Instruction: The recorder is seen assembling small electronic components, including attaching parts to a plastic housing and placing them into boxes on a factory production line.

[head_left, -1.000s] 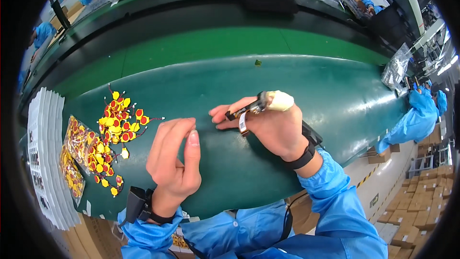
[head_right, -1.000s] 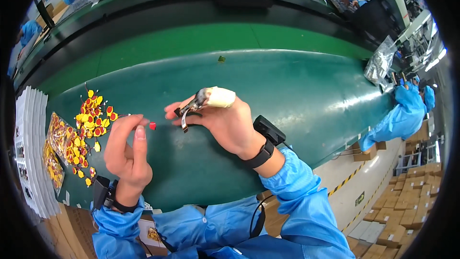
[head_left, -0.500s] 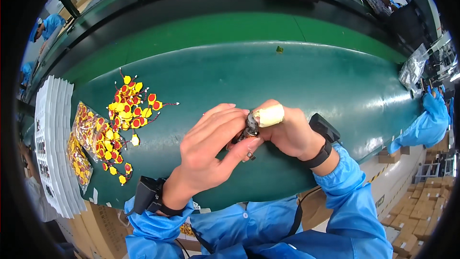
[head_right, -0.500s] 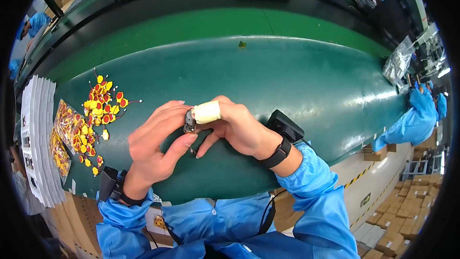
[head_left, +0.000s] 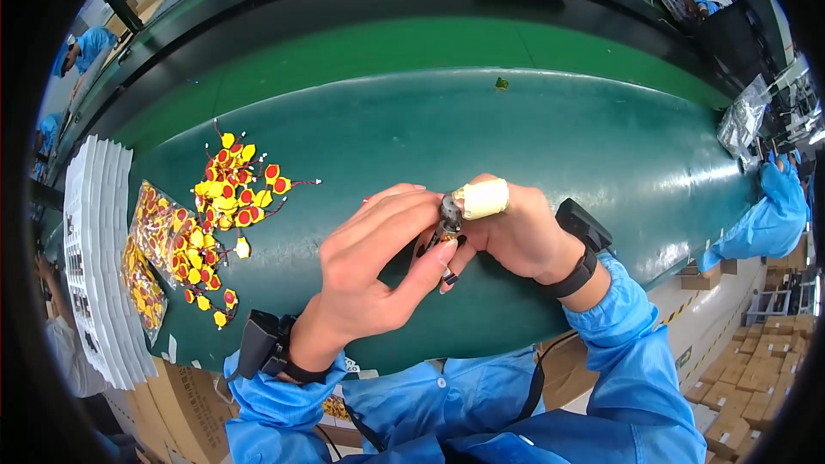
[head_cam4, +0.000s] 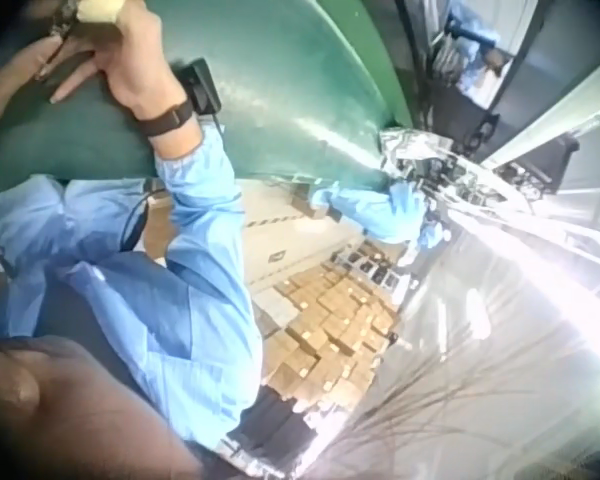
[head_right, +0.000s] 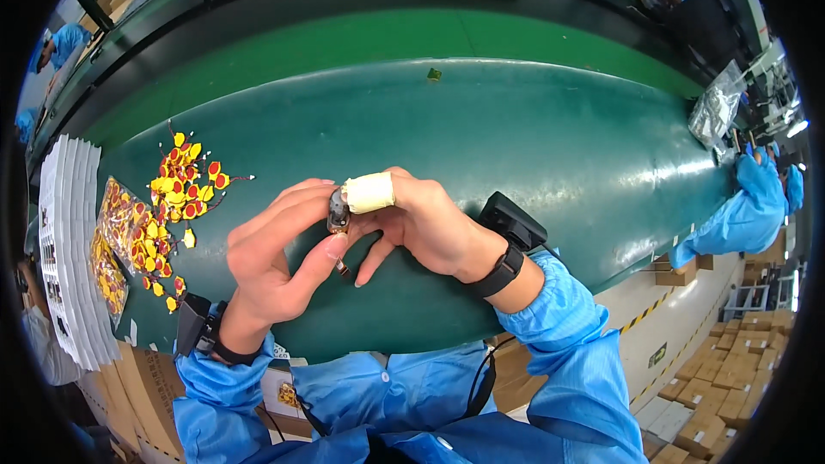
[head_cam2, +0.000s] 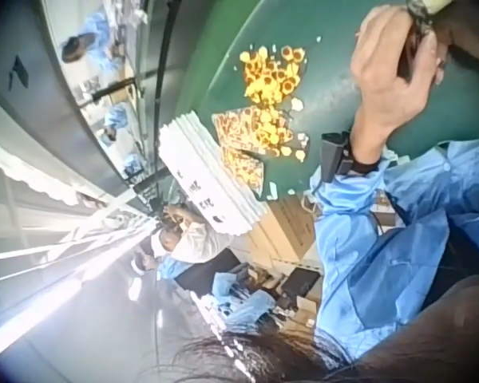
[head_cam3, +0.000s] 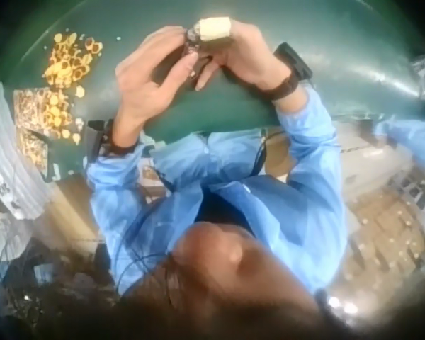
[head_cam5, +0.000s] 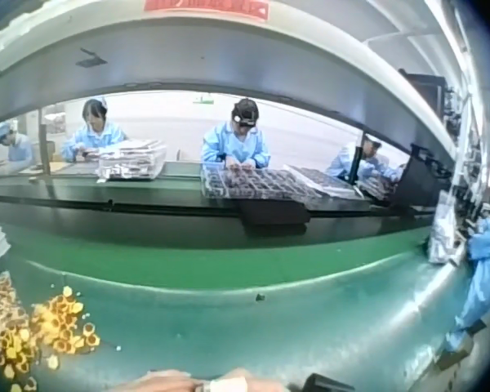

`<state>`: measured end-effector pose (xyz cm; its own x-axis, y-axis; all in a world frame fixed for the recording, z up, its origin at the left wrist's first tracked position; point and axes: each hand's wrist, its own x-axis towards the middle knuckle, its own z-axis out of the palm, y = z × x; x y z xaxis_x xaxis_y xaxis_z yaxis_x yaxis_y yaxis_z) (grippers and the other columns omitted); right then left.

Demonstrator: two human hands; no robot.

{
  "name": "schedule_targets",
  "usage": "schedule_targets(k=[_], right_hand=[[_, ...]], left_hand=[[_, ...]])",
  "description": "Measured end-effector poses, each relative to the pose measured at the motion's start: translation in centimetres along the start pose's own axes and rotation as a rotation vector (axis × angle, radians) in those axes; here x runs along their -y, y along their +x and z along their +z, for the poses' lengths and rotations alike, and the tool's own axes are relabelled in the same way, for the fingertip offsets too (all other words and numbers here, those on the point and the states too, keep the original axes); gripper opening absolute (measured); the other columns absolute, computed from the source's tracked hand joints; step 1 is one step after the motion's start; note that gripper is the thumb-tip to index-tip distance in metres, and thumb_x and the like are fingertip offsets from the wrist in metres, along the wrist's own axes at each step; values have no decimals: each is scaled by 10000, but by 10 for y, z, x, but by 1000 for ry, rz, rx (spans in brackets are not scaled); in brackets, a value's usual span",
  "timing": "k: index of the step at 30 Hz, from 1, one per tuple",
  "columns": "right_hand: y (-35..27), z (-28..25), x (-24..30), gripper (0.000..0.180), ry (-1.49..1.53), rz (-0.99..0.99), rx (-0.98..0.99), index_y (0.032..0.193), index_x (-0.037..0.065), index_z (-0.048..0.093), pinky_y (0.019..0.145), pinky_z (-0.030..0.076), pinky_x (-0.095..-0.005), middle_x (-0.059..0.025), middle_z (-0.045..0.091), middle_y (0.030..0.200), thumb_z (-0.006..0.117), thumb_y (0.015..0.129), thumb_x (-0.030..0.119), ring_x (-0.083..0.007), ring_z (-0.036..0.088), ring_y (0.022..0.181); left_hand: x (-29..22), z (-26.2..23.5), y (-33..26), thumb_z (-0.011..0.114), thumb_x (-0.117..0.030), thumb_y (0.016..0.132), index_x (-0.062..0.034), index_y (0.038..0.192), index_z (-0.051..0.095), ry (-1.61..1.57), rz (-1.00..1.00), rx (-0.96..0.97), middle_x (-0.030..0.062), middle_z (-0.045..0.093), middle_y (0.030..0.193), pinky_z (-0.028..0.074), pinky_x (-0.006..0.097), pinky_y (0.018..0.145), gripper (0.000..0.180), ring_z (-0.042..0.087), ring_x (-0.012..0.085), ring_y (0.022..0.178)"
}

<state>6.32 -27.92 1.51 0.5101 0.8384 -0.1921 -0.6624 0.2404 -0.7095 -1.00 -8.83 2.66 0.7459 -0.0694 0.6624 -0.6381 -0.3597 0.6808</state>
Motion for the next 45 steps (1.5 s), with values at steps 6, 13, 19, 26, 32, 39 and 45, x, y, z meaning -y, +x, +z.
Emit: schedule_targets(k=[6,13,19,26,32,39,45], right_hand=[[2,-1,1,469,-7,20,29,1160,-25,599,664,631,-497,-188,640,1107,462,972,383,-332,673,1008],[2,0,1,449,-6,1,44,1152,-18,610,670,626,-514,-185,639,1108,462,974,367,-348,672,995],[1,-3,-3,416,16,-2,-23,1198,-17,530,676,626,-534,-203,601,1174,473,988,338,-360,650,1047],[1,-6,-6,403,20,-9,-29,1217,-10,462,688,628,-536,-221,577,1208,469,997,327,-374,632,1081],[0,-5,-7,396,23,-7,-29,1219,-8,455,687,628,-533,-222,575,1212,469,997,319,-375,632,1078],[-3,-9,-1,395,22,-23,-32,1207,-5,464,688,625,-535,-217,579,1201,482,987,323,-370,630,1078],[2,3,-4,341,11,-87,-72,1103,13,574,748,611,-561,-198,623,1139,520,971,323,-355,638,1057]], left_hand=[[0,0,1,741,1,777,81,1003,676,-5,7,4,192,694,950,540,424,852,248,682,357,882],[-1,-1,2,725,-6,799,85,1002,666,-18,-4,14,192,684,931,536,413,830,231,675,357,876],[-1,-2,2,714,-6,801,89,1014,666,-21,-4,18,201,687,951,535,410,826,238,678,367,893],[-1,-4,1,690,6,801,101,1024,659,-40,7,32,223,689,975,535,419,824,244,681,377,910],[-4,-4,1,688,6,805,103,1019,657,-56,-1,38,224,688,978,535,414,816,237,680,375,902],[-2,1,7,675,7,819,105,1015,655,-55,-2,40,225,687,974,535,416,813,220,680,377,898],[8,-12,-3,656,-25,858,83,1053,637,-26,36,27,230,667,1011,539,434,831,223,668,392,910]])
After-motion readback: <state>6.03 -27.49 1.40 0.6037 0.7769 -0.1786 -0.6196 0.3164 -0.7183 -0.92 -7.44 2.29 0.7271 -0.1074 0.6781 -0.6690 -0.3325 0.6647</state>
